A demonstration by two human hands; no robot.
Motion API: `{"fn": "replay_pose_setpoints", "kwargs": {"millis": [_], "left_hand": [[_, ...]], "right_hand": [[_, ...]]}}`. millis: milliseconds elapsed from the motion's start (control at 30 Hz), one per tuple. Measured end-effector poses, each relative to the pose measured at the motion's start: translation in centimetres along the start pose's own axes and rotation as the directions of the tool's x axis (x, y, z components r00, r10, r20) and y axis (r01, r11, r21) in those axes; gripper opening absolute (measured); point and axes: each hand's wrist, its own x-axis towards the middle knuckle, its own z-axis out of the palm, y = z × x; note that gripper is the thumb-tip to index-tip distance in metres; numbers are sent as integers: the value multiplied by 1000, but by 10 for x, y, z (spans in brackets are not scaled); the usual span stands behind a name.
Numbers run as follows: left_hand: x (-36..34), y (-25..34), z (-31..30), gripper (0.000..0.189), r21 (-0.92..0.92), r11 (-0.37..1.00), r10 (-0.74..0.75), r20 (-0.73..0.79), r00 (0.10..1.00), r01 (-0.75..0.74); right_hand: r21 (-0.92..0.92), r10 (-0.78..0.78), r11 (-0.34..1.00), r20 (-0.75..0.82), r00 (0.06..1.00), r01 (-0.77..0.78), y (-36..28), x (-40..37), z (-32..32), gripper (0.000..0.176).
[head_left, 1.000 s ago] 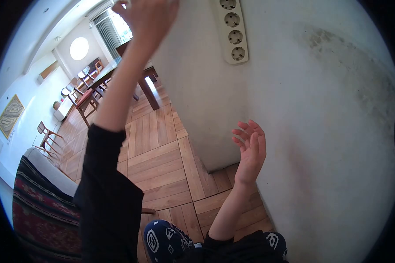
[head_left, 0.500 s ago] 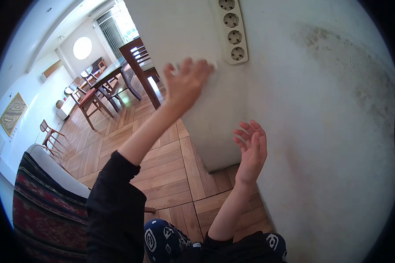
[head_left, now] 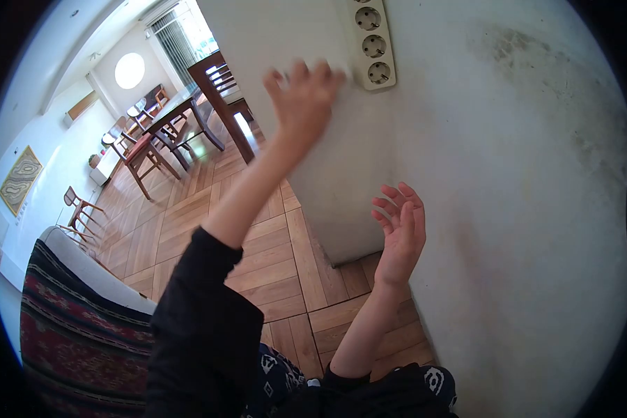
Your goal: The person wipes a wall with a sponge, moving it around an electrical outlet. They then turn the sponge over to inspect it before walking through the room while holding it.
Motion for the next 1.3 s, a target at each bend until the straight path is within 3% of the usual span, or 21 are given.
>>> {"fn": "replay_pose_setpoints", "kwargs": {"millis": [33, 100, 200, 333, 400, 500, 600, 767, 933, 1033, 1100, 1167, 1300], "left_hand": [[-24, 14, 6, 28, -44, 997, 68, -47, 997, -70], [-66, 35, 5, 28, -102, 981, 169, 3, 986, -168], [-66, 22, 3, 29, -95, 988, 109, -109, 988, -119], [31, -40, -4, 35, 32, 986, -154, -181, 971, 162], [71, -70, 8, 41, 31, 981, -173, -330, 928, 194], [98, -53, -19, 47, -116, 938, -332, -23, 943, 327], [64, -38, 17, 42, -25, 991, -136, -173, 975, 133], [-18, 27, 15, 38, -41, 995, -89, -28, 996, 88], [-79, 59, 12, 42, -85, 982, 171, 5, 985, -170], [-60, 36, -3, 30, -150, 982, 84, -214, 973, -118], [-27, -1, -17, 46, 51, 999, 10, -197, 980, 0], [13, -37, -24, 43, 82, 988, -109, -231, 967, 131], [30, -71, -20, 41, 63, 988, -128, -168, 978, 140]], "right_hand": [[4, -1, 1000, -6, 1000, 1, -2, 1, -1, 43], [9, -2, 1000, -14, 1000, 3, -6, 1, -3, 43], [-3, -15, 1000, -19, 1000, 15, -10, -1, -6, 42], [-20, -21, 1000, -18, 1000, 20, -8, -4, -3, 42], [-16, -10, 1000, -13, 1000, 10, -5, -4, 0, 41], [-15, 0, 1000, -5, 1000, -1, -1, -3, 1, 40], [-15, 0, 1000, -13, 1000, 0, 1, -2, 0, 39], [-10, 1, 1000, -37, 999, -2, -2, -2, -5, 39], [-26, -7, 1000, -25, 1000, 6, -10, -4, -8, 40], [-14, -18, 1000, -37, 999, 17, -14, -3, -12, 41], [-5, -20, 1000, -49, 999, 20, -13, -3, -12, 42], [-8, -10, 1000, -53, 999, 9, -10, -3, -10, 43], [-6, 13, 1000, -24, 1000, -13, -1, -4, -2, 44]]}}
